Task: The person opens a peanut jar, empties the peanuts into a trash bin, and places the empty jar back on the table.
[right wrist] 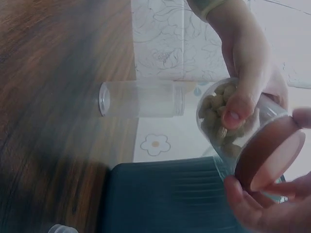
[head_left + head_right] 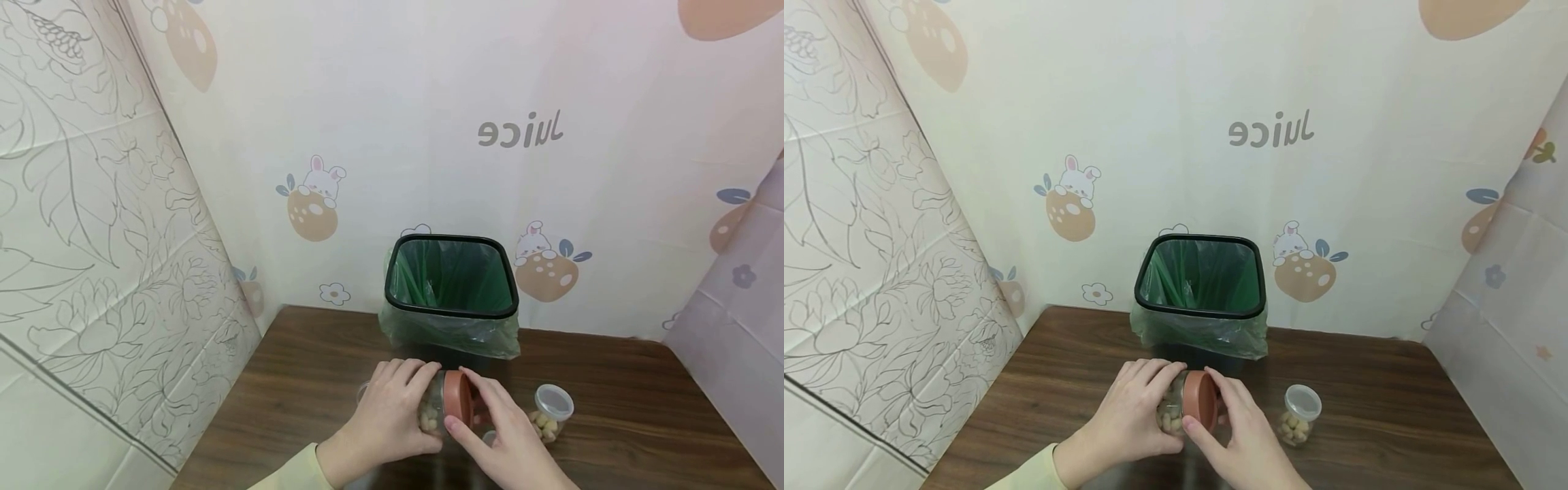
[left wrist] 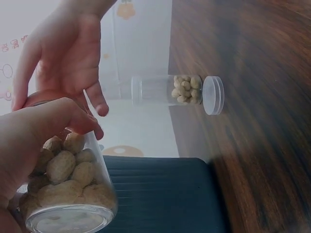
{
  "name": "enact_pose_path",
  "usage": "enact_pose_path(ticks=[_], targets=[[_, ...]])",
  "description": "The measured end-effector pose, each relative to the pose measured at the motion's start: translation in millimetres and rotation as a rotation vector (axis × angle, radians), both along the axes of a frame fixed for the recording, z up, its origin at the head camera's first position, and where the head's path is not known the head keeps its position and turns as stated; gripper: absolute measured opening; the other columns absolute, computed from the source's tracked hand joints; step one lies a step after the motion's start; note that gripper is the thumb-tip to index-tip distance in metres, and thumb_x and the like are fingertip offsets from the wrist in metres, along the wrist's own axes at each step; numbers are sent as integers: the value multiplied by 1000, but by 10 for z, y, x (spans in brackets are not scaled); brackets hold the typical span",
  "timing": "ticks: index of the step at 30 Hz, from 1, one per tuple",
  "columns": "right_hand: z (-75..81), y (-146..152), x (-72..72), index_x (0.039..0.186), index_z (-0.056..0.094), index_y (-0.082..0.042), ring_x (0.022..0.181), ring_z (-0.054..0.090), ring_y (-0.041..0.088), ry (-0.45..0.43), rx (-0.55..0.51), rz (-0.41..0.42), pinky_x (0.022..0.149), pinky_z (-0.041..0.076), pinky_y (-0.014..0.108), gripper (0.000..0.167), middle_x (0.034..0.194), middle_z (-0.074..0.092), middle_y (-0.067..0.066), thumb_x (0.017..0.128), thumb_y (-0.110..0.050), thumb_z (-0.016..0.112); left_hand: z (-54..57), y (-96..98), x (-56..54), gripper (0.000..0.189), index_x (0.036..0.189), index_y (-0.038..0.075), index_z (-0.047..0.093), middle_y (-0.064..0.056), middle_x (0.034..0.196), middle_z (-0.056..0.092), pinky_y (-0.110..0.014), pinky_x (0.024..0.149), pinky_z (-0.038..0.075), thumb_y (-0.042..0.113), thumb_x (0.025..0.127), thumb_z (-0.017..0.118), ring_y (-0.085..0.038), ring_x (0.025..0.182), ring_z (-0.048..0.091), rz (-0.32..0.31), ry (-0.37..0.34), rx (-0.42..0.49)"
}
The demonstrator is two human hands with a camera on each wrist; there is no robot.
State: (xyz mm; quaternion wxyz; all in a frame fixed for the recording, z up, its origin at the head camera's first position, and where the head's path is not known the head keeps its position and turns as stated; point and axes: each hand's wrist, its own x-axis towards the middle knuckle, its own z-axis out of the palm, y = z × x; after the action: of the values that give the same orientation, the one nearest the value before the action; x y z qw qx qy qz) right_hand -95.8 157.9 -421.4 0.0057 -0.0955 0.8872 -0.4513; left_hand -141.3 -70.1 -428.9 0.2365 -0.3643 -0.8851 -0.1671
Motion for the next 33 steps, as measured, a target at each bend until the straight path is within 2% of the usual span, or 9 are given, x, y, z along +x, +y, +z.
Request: enact_pose_path(ticks=[3,6,10,14,20,33], targets=[[-4,44,12,164,44,-29,114,61,21,77,-20,78,79,61,30,76,149,56,3,99,-43,81,11,1,3,101,144,15,64,1,125,69,-40,92,55,56,60,102,-18,107,65,-3,-8,4],[-24,75,9,164,41,-35,117,62,16,176,-8,128,85,62,32,76,151,54,-1,100,-39,82,19,2,5,101,144,16,63,1,125,69,-39,91,55,56,60,102,-18,107,65,-3,-12,7],[-51,94,-3,164,40,-41,119,62,10,251,17,139,89,62,32,78,151,54,-7,100,-39,82,23,5,7,101,143,15,64,2,125,69,-39,91,55,56,60,102,-18,107,65,-2,-10,9],[-82,104,-12,165,40,-39,117,62,10,288,8,156,88,62,31,79,151,53,-6,99,-36,84,23,10,7,100,143,15,64,2,124,69,-39,91,55,56,60,102,-18,106,64,-3,-7,8],[-109,115,-29,165,41,-36,116,62,10,315,-18,185,86,62,32,82,152,53,-4,97,-30,86,25,12,7,101,143,15,64,2,125,69,-39,91,55,56,60,102,-17,106,65,-4,-20,3],[-87,122,-22,164,41,-38,122,60,12,274,-22,179,93,61,30,82,155,51,-5,96,-30,87,23,13,8,101,144,14,64,1,125,69,-40,92,56,56,60,102,-18,107,65,-11,-30,6]])
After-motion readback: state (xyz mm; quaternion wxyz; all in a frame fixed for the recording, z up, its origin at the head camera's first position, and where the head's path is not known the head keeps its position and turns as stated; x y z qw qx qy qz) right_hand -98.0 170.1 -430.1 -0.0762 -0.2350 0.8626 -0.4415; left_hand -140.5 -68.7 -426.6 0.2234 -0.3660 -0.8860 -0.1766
